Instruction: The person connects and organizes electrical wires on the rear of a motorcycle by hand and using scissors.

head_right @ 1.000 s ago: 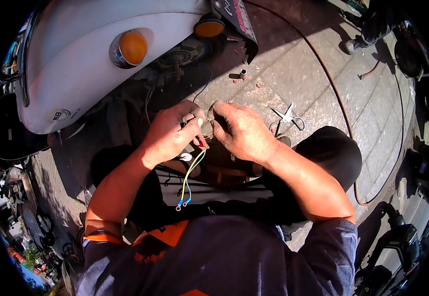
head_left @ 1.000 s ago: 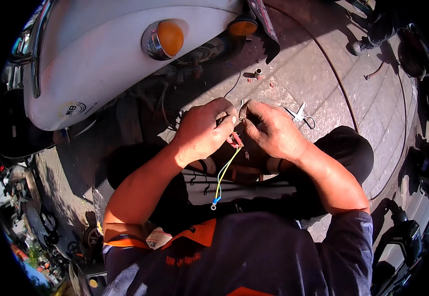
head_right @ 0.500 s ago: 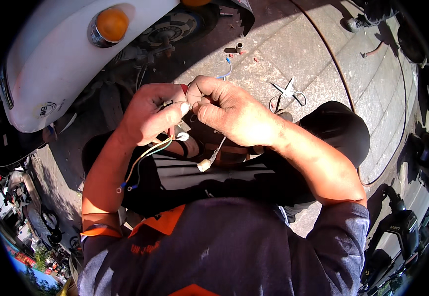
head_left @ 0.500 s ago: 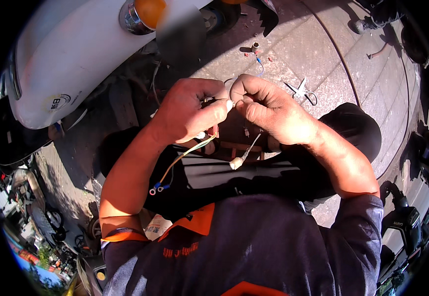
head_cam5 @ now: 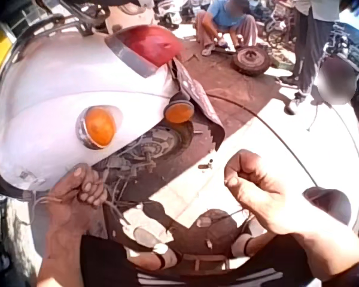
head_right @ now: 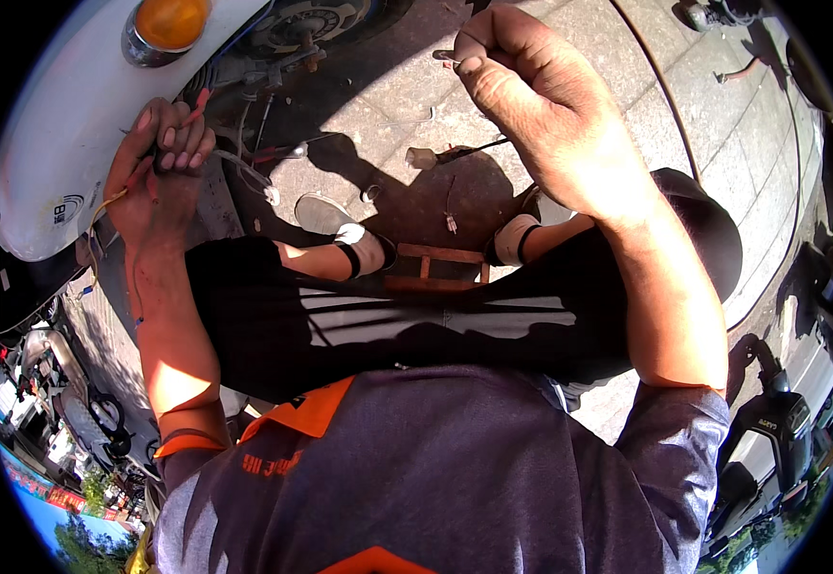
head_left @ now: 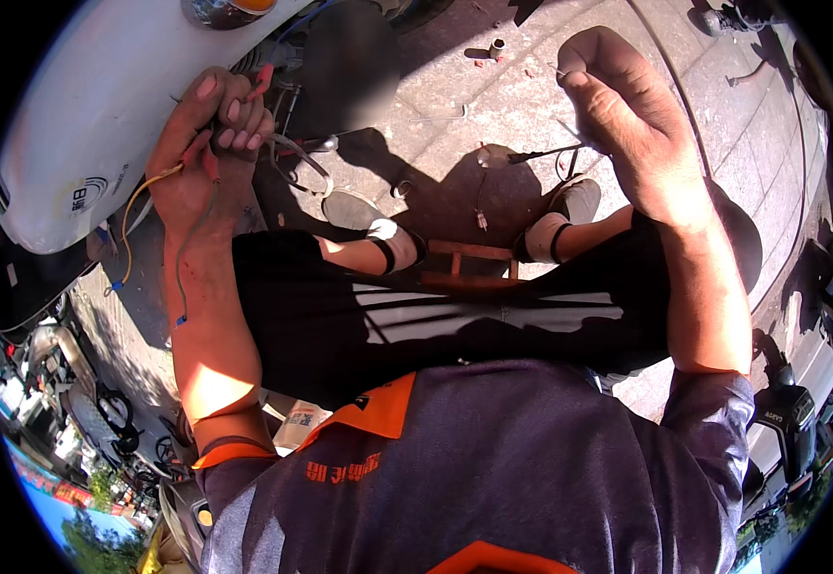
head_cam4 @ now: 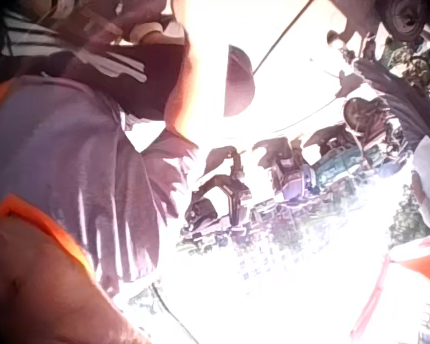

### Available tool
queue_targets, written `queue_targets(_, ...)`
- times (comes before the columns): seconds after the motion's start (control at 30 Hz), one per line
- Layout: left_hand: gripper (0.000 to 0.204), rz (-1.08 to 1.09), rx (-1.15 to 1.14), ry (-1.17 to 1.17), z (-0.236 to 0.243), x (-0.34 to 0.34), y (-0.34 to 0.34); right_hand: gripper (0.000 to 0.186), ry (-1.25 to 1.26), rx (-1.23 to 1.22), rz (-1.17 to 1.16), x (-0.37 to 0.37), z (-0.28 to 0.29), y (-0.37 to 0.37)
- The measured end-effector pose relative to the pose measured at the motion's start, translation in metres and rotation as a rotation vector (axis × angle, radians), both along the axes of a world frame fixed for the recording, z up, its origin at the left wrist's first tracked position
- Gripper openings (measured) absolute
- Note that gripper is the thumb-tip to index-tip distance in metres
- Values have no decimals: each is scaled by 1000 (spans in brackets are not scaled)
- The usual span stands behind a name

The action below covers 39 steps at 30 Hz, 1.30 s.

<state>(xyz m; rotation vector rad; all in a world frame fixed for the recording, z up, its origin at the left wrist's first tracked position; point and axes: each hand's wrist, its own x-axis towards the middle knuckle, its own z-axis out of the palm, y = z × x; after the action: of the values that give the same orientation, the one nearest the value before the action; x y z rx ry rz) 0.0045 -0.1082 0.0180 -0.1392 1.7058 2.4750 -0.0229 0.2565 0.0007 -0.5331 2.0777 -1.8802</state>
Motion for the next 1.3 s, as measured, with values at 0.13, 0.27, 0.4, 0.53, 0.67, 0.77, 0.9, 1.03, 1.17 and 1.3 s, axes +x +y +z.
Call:
queue_targets(0.13,25,-106,-27,18,-2,5,38,11,136,504,195,6,-35,-25)
queue_targets(0.27,45,-136,97,-45,-6,-3,31,11,404,601,187,4,-63,-32)
queue_targets(0.4,65,-242,232,32,-12,-4,23,12,411,749,188,-5,-80,-34)
queue_targets(0.53,62,-226,167,88,-6,3,26,21,585,965,68,-6,-82,-44)
queue_targets(0.67,54,-235,92,73,-3,7,24,30,643,882,10,-12,-62,-53)
queue_targets(0.77,55,-280,51,85,-4,12,25,22,443,485,-59,-16,-35,-67)
queue_targets(0.9,67,-295,172,41,-5,14,33,34,477,193,-46,6,-5,-86)
queue_targets(1.03,60,-278,92,51,-21,12,36,46,620,223,38,10,7,-87)
queue_targets(1.17,50,-299,-39,52,-19,11,42,49,583,195,75,6,4,-80)
queue_targets(1.3,46,-386,-137,75,-22,4,45,32,444,124,43,8,4,-77)
